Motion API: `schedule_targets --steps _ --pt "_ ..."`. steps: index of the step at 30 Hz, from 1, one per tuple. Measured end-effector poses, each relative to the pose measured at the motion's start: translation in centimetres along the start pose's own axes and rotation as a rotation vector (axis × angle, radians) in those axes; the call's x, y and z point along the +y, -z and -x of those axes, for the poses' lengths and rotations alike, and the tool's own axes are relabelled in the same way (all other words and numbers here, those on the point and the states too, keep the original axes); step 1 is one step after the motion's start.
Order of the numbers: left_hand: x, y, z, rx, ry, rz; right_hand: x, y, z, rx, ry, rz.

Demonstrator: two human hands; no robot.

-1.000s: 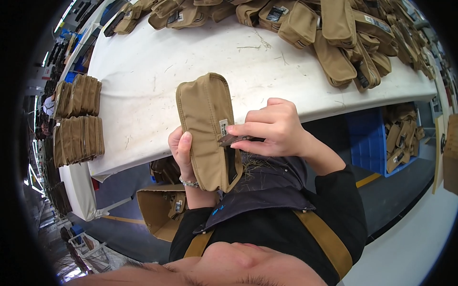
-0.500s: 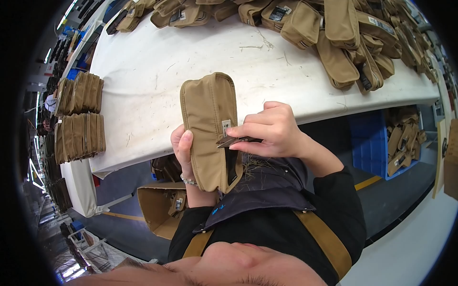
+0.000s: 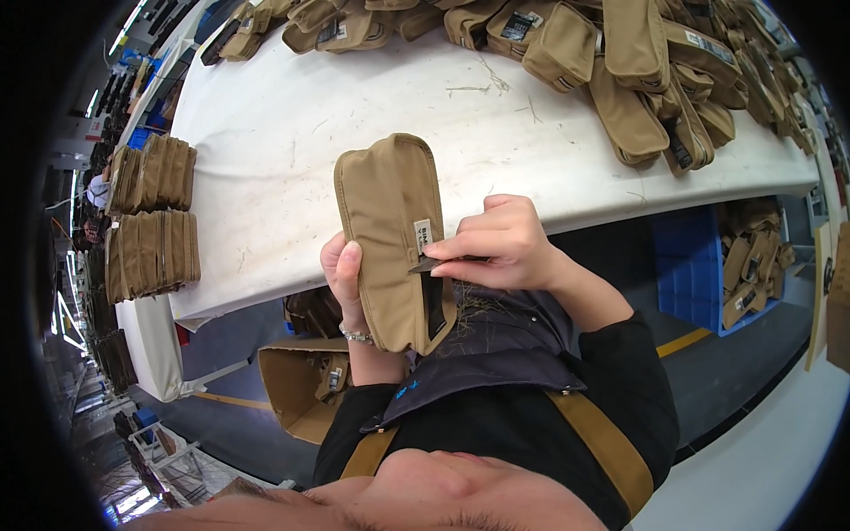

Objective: Trimming loose threads from small tan bags using snips.

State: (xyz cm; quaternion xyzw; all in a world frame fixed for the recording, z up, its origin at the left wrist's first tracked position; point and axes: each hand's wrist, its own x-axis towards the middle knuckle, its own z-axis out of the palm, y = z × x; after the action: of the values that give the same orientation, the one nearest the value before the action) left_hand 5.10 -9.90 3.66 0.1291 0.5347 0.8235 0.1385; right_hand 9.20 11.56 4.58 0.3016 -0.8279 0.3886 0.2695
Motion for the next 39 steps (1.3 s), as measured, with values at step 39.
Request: schedule_targets --steps 39 --pt "-2.9 4.5 -2.8 0.073 -0.017 0.36 -2.0 -9.2 2.3 0.434 -0.861 -1.095"
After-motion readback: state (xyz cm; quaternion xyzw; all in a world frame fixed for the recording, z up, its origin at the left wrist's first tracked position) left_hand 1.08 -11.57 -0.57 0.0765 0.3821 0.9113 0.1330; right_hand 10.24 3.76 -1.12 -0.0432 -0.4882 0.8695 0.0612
